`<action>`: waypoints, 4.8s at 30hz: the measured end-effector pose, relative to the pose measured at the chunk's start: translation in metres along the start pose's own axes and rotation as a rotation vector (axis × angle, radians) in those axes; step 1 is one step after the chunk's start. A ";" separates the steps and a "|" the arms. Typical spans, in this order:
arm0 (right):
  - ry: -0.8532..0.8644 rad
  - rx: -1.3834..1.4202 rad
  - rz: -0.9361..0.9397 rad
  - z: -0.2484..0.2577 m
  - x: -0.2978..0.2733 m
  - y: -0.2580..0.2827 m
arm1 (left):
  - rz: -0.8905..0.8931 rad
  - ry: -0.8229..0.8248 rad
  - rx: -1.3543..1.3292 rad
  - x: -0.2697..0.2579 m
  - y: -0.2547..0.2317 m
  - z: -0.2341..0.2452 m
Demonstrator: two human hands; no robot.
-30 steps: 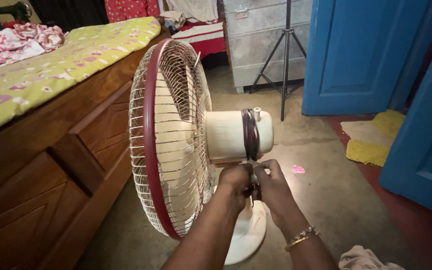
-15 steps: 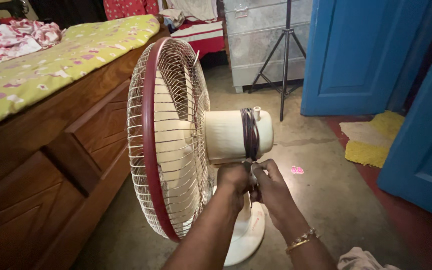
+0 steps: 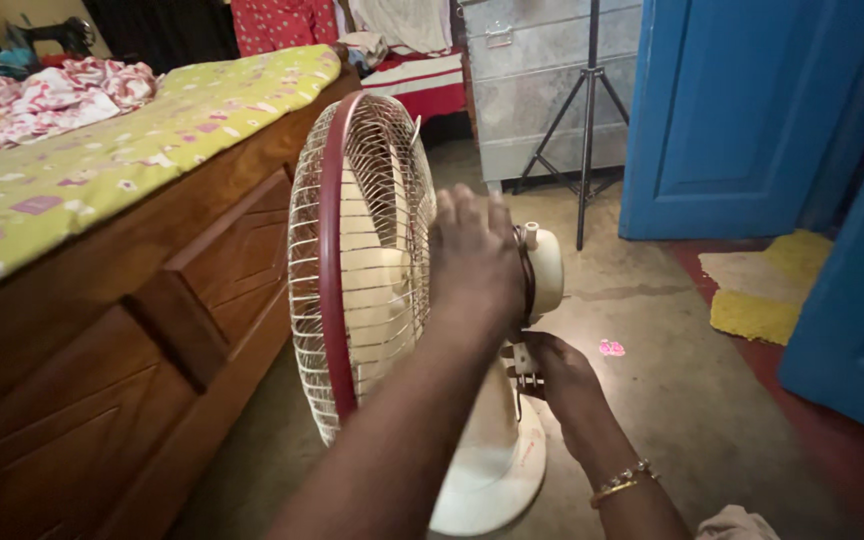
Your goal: The person uses a screwdriver to adjust the electrical plug of a standing fan, then wraps the power cord around the fan's neck and secures it with a cable tie. The person also adjusts the fan head angle.
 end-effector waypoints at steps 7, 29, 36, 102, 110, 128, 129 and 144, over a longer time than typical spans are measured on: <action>0.002 0.025 0.007 0.000 0.000 -0.003 | -0.295 0.949 0.276 0.051 0.004 -0.012; -0.083 0.090 -0.060 0.008 -0.009 0.012 | -0.301 1.021 0.230 0.063 -0.001 -0.073; -0.231 0.048 0.100 0.027 0.002 -0.088 | -0.293 1.059 0.212 0.057 -0.006 -0.056; -0.283 -0.951 0.438 -0.096 0.070 -0.120 | 0.648 0.215 -1.347 -0.124 0.210 -0.063; -0.228 -0.899 0.433 -0.074 0.052 -0.092 | 0.707 0.243 -1.240 -0.125 0.206 -0.062; -0.190 -1.097 1.437 -0.082 -0.002 0.088 | 0.293 -0.107 -1.225 -0.014 0.202 0.025; -0.177 -1.145 1.369 -0.085 0.006 0.101 | 0.341 -0.090 -1.076 0.008 0.201 0.031; -0.106 -1.056 0.751 -0.069 0.031 0.118 | 0.345 0.390 -0.552 0.078 0.169 0.046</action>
Point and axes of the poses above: each hand's wrist, its own x-axis towards the middle knuckle, its own z-axis out of the back of the hand, y = z × x, the point moved 1 cm from there along x, towards the middle knuckle, and after that the axes turned 15 degrees about x, right-handed, at the moved point
